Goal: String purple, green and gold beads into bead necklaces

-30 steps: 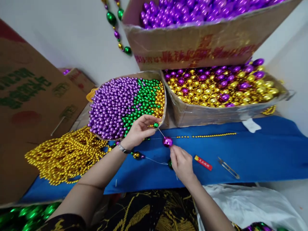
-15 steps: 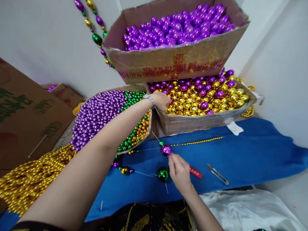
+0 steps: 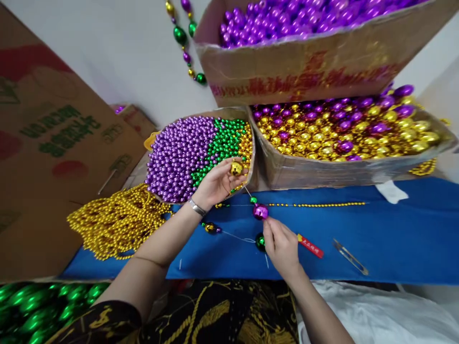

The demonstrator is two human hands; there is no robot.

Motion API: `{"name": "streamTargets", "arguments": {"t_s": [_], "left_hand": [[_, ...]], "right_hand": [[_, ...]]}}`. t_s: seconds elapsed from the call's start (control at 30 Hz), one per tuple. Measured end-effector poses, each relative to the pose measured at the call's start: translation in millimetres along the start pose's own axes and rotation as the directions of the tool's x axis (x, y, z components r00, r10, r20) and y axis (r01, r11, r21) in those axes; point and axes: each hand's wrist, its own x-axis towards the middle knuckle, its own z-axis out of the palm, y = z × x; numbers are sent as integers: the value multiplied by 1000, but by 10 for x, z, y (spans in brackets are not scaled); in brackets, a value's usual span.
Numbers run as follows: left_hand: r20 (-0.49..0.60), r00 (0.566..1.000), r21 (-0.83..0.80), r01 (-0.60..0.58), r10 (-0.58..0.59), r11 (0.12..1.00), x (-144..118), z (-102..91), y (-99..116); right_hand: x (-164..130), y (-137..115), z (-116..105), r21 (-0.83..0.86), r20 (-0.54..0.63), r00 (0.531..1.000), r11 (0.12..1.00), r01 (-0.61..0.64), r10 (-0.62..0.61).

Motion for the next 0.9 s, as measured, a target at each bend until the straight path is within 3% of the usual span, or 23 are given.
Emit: {"name": "streamTargets", "arguments": {"t_s": [0.17,0.5,0.57,0.73,0.9], "left_hand": [[-101,995,-114,7,-19,993,-191,-163,-169],[-82,995,-41,-61,58,997,-265,-223,-176],[-60,993,22,-97,98,995,-286,-213,-215],[-29,981,145,-186,192,972,-331,-222,-382],[-64,981,175,-169,183,970,-333,-290,-491]], "right_hand": [[-23,-70,81,-21,53,998,999,27,-26],[-16,-116,137,-35,67,997,998,43,-41],[-18,-116,146,-34,76,997,999,8,-5],[-38,-93,196,-13,131,964,973,-231,231],[-32,-60,208,9,153,968,979,-202,198]]}}
